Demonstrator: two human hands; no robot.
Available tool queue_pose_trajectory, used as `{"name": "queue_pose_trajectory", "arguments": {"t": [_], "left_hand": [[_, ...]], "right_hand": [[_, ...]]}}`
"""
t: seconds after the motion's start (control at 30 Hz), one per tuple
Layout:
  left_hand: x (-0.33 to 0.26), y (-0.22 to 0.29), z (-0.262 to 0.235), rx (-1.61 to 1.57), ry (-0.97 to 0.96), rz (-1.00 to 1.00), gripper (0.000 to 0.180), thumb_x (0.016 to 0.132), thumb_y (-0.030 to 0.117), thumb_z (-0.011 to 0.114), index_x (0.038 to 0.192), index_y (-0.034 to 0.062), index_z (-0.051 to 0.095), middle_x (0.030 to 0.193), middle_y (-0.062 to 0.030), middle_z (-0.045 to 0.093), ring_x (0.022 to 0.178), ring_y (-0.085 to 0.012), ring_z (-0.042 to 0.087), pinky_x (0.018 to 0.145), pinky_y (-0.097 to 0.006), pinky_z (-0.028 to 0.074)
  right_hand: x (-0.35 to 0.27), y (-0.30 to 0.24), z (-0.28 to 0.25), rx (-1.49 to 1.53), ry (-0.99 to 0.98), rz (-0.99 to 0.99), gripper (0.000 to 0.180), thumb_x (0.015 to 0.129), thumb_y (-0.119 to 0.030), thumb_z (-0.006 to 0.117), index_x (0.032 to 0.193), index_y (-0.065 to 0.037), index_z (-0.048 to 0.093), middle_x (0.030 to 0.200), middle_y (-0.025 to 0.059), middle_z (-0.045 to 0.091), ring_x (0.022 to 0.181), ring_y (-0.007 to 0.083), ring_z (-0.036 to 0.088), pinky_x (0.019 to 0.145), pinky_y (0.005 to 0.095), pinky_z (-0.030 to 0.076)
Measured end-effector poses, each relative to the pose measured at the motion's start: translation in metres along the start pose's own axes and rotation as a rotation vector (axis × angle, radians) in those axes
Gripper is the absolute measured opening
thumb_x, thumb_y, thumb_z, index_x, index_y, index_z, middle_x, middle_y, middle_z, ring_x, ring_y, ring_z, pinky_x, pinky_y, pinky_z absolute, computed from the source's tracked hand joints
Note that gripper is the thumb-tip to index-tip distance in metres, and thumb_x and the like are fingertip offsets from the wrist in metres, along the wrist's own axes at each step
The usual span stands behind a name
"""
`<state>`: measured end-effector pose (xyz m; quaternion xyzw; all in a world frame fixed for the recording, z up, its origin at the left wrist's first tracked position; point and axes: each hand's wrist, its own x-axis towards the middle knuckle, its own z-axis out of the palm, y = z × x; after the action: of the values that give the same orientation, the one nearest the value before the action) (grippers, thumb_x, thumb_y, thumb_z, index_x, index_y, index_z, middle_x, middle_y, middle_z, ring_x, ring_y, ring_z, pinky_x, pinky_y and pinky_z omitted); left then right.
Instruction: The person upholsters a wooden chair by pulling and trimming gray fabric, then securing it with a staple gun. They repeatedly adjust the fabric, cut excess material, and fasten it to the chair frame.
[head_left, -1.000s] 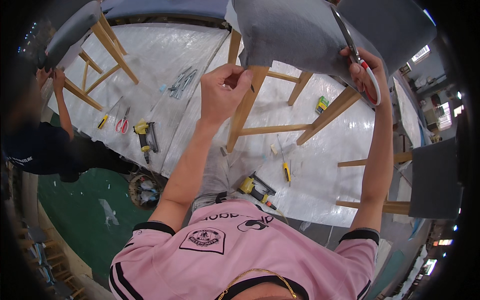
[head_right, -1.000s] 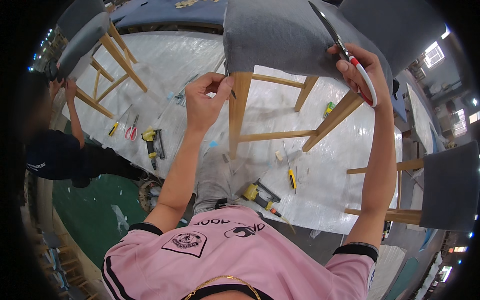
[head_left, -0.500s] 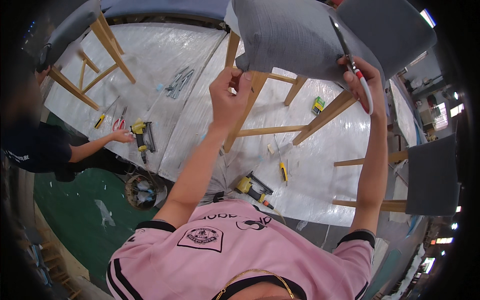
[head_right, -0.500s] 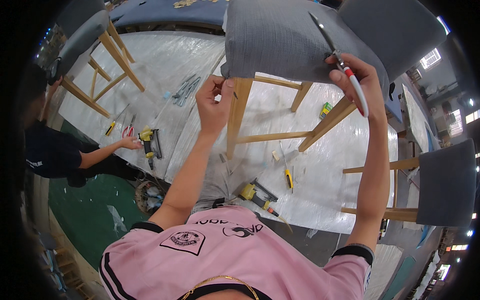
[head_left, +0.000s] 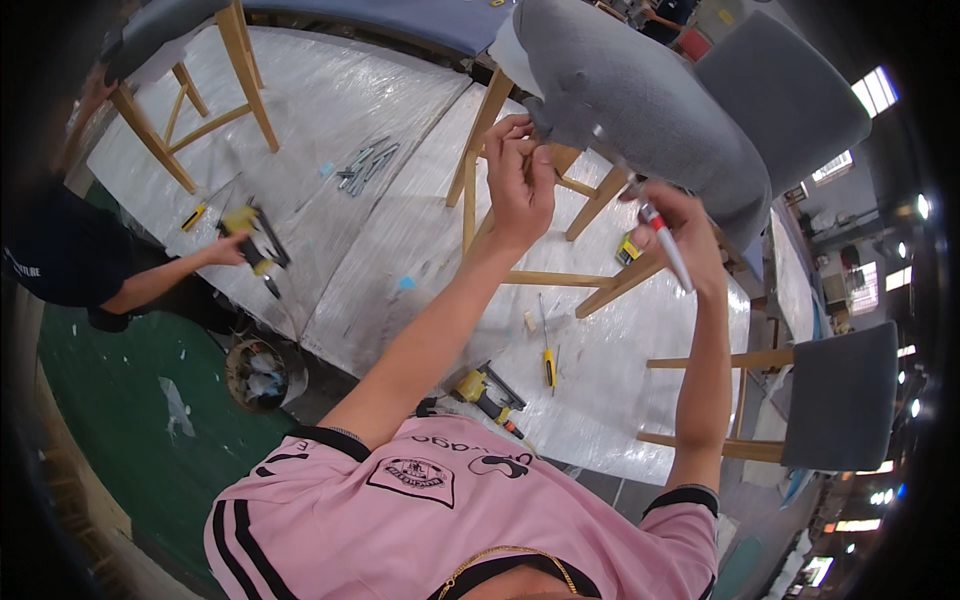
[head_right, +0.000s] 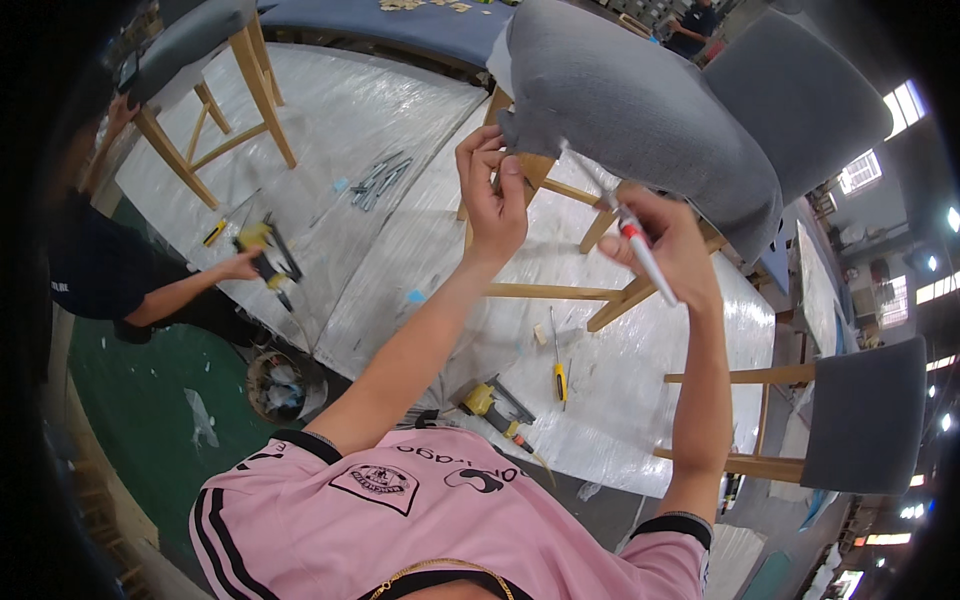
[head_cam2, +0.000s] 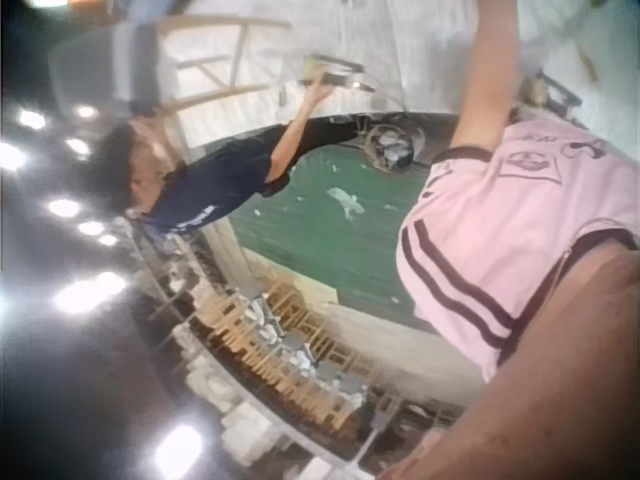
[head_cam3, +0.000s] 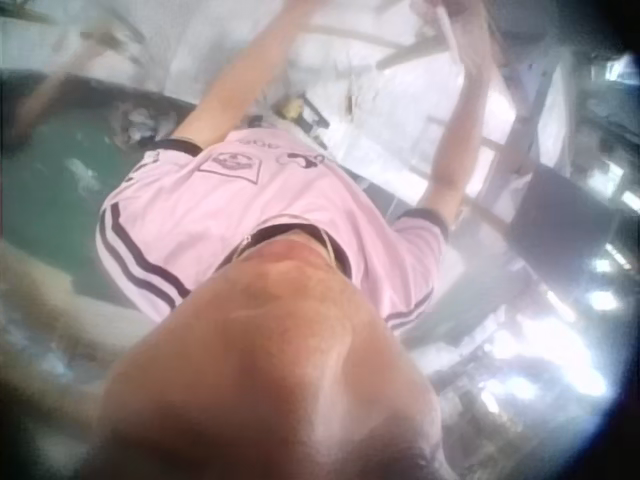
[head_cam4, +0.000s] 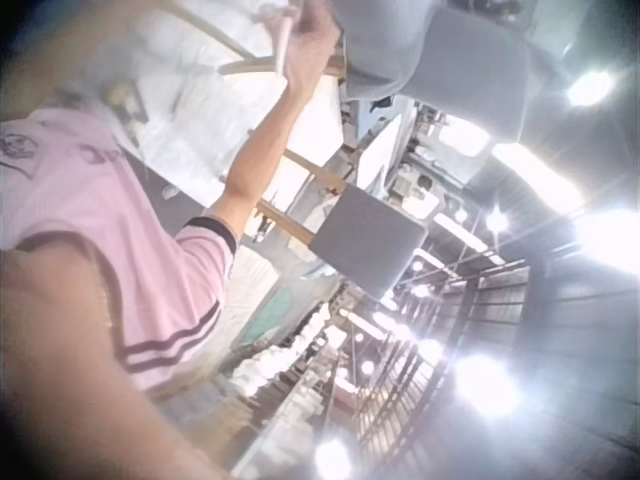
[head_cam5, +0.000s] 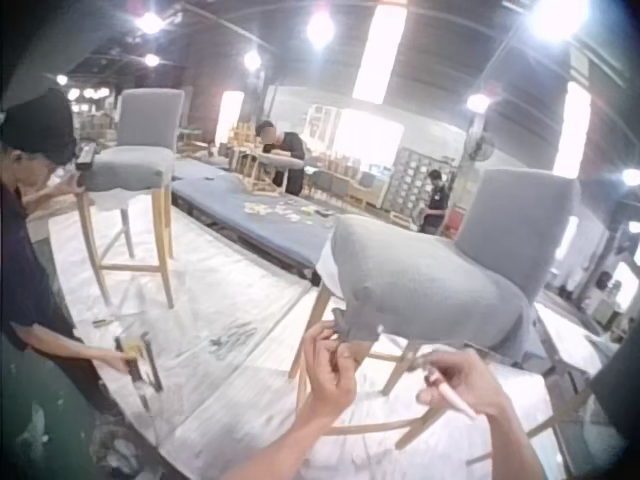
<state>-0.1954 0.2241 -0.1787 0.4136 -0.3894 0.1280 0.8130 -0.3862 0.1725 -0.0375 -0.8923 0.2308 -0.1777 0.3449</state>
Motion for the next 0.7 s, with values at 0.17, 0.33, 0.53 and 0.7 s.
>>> {"name": "queue_pose_trajectory", "arguments": {"t": [0.17,0.33,0.53,0.7], "left_hand": [[0.009,-0.007,0.005,-0.040,0.008,0.006,0.017,0.105,0.016,0.055,0.097,0.0016,0.057,0.137,-0.0209,0.046,0.119,-0.0280,0.056,0.094,-0.038,0.048],[0.009,-0.004,0.003,-0.037,0.017,-0.026,0.017,0.103,0.015,0.056,0.094,0.0012,0.058,0.138,-0.0206,0.046,0.117,-0.0279,0.057,0.093,-0.038,0.048],[0.005,0.000,-0.002,-0.025,-0.017,-0.037,0.015,0.102,0.014,0.055,0.093,0.0019,0.056,0.139,-0.0200,0.045,0.118,-0.0287,0.057,0.096,-0.039,0.047],[0.002,-0.010,-0.007,-0.073,-0.001,-0.085,0.017,0.104,0.018,0.053,0.096,0.0033,0.055,0.139,-0.0181,0.047,0.119,-0.0247,0.057,0.098,-0.037,0.046]], "right_hand": [[0.009,0.001,0.012,-0.160,-0.092,0.201,0.074,0.070,-0.063,0.088,0.108,-0.002,0.075,0.069,-0.0004,0.058,0.063,0.0119,0.049,0.060,0.0289,0.039],[0.023,-0.004,0.017,-0.141,-0.100,0.181,0.072,0.070,-0.063,0.089,0.107,-0.003,0.076,0.071,0.0008,0.063,0.064,0.0122,0.053,0.061,0.0292,0.042],[0.025,-0.001,0.023,-0.201,-0.079,0.120,0.066,0.072,-0.059,0.089,0.105,-0.003,0.077,0.073,0.0034,0.066,0.065,0.0138,0.055,0.063,0.0305,0.044],[0.016,-0.009,0.018,-0.250,-0.087,0.190,0.067,0.070,-0.058,0.089,0.107,-0.003,0.076,0.070,0.0034,0.064,0.064,0.0137,0.055,0.063,0.0303,0.045]]}}
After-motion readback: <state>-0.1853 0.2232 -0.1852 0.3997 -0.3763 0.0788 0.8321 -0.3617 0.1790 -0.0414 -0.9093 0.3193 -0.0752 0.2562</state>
